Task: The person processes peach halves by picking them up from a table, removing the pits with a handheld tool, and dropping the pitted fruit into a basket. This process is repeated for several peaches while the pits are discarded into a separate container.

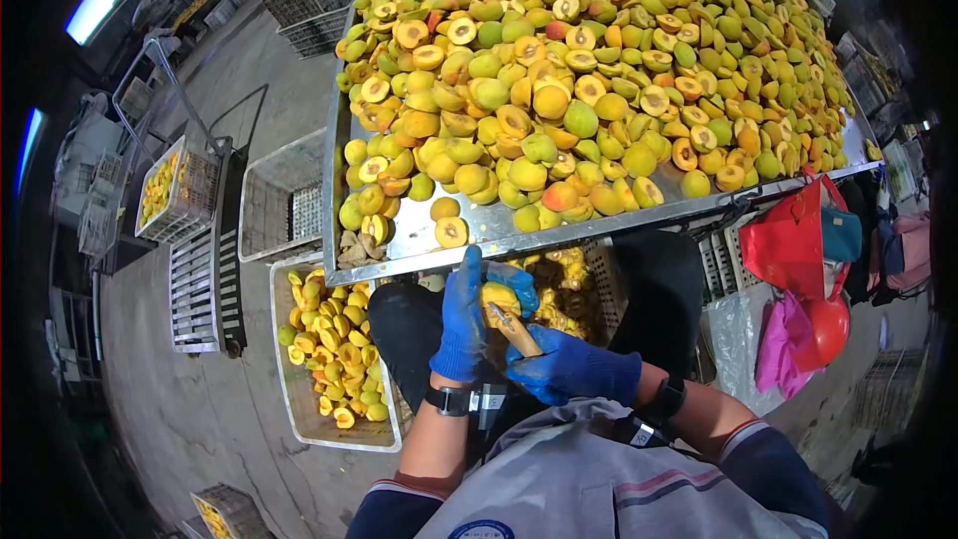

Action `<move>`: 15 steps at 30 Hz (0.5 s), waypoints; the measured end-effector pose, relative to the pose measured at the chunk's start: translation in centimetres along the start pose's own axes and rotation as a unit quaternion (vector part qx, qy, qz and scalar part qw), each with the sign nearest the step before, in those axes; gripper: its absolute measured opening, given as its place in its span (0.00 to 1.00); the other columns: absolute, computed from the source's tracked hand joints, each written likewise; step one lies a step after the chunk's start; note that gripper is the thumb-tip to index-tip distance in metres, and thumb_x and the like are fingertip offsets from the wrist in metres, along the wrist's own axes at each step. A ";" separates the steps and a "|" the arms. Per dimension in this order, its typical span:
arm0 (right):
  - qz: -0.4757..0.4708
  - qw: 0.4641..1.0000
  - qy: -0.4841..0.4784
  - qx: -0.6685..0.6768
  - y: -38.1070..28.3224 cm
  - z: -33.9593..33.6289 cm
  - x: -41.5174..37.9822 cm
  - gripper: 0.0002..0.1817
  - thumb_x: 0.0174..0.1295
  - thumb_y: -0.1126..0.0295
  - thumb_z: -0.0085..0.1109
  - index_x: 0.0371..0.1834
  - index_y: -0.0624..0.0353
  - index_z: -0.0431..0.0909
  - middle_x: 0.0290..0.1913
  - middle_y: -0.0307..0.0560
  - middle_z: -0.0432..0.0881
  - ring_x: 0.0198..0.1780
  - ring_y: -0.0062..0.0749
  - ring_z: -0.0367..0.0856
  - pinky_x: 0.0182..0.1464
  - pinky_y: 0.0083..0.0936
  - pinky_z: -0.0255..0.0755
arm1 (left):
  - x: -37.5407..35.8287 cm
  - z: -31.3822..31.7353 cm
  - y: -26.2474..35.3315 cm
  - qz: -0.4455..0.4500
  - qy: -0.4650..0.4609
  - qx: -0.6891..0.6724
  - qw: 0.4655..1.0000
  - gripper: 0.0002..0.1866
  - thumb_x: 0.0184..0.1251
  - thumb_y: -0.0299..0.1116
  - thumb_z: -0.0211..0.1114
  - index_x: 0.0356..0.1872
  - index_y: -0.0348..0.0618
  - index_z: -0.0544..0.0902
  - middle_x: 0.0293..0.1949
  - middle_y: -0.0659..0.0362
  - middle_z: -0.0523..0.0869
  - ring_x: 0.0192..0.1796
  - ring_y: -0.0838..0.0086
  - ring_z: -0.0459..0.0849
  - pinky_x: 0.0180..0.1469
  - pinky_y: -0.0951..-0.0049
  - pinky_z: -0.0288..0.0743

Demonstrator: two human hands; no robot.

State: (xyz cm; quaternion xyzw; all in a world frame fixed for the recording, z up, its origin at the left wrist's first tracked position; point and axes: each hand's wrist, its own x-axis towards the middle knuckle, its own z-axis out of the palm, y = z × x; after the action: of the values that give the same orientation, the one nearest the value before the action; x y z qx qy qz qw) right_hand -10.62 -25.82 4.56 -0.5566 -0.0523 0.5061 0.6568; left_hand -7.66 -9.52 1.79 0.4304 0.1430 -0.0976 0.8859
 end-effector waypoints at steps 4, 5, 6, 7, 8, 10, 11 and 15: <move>-0.129 0.985 -0.005 -0.111 1.9 -0.7 1.0 0.07 0.64 0.69 0.57 0.36 0.59 0.70 0.21 0.37 0.72 0.19 0.20 0.71 0.21 0.19 0.65 | 0.4 -0.2 0.4 0.007 -0.001 0.092 0.996 0.28 0.76 0.52 0.49 0.34 0.33 0.82 0.26 0.51 0.85 0.27 0.66 0.85 0.34 0.70 0.82; -0.128 0.985 -0.006 -0.113 1.9 -0.9 1.0 0.07 0.64 0.69 0.57 0.36 0.59 0.70 0.21 0.37 0.72 0.19 0.20 0.71 0.21 0.19 0.65 | 0.4 0.0 0.8 -0.005 -0.013 0.103 0.995 0.28 0.76 0.51 0.50 0.33 0.31 0.82 0.26 0.51 0.85 0.25 0.67 0.85 0.32 0.72 0.81; -0.048 0.996 -0.007 -0.075 0.6 -0.5 0.7 0.08 0.63 0.68 0.57 0.38 0.59 0.71 0.21 0.37 0.72 0.20 0.20 0.72 0.22 0.20 0.66 | 0.3 0.1 1.1 -0.017 -0.025 0.113 0.993 0.29 0.76 0.49 0.50 0.31 0.28 0.82 0.25 0.50 0.86 0.24 0.68 0.85 0.30 0.73 0.81; 0.033 0.999 -0.008 -0.039 -0.3 -0.3 0.5 0.08 0.63 0.68 0.57 0.40 0.59 0.71 0.22 0.37 0.72 0.22 0.20 0.73 0.23 0.20 0.67 | 0.2 0.2 1.2 -0.015 -0.022 0.111 0.993 0.29 0.76 0.49 0.50 0.31 0.28 0.82 0.25 0.50 0.86 0.24 0.68 0.85 0.30 0.73 0.81; 0.035 0.998 -0.011 -0.041 -0.6 -0.3 0.4 0.08 0.63 0.68 0.57 0.40 0.59 0.71 0.22 0.37 0.72 0.22 0.20 0.73 0.23 0.20 0.67 | 0.0 0.3 1.2 0.008 -0.004 0.087 0.996 0.29 0.76 0.50 0.50 0.32 0.29 0.83 0.24 0.51 0.85 0.23 0.69 0.84 0.29 0.73 0.80; 0.031 0.999 -0.016 -0.010 -0.8 0.2 0.3 0.10 0.63 0.67 0.57 0.44 0.58 0.72 0.22 0.36 0.72 0.23 0.20 0.73 0.24 0.20 0.67 | -0.3 -0.3 0.0 0.016 0.029 0.050 0.998 0.27 0.76 0.48 0.50 0.33 0.30 0.83 0.25 0.51 0.85 0.25 0.69 0.84 0.32 0.73 0.80; -0.133 0.973 0.032 -0.184 1.5 -0.4 1.1 0.10 0.63 0.68 0.57 0.45 0.57 0.72 0.23 0.35 0.72 0.23 0.20 0.72 0.23 0.20 0.66 | 0.0 -1.5 -1.4 0.012 0.050 0.038 0.998 0.26 0.76 0.47 0.51 0.34 0.31 0.84 0.26 0.52 0.86 0.27 0.68 0.85 0.35 0.73 0.81; 0.024 0.998 0.058 0.028 0.1 0.0 0.9 0.10 0.63 0.73 0.56 0.46 0.54 0.71 0.22 0.33 0.72 0.20 0.18 0.70 0.21 0.17 0.65 | 1.8 -4.0 -3.5 0.304 -0.057 0.216 0.926 0.15 0.74 0.34 0.52 0.46 0.35 0.83 0.41 0.56 0.86 0.44 0.73 0.82 0.52 0.72 0.75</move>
State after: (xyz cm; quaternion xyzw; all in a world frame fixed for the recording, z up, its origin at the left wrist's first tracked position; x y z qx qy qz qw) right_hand -10.27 -25.17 3.99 -0.5676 0.0137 0.4900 0.6615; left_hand -7.68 -8.56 -3.74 0.6279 -0.0703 0.1238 0.7651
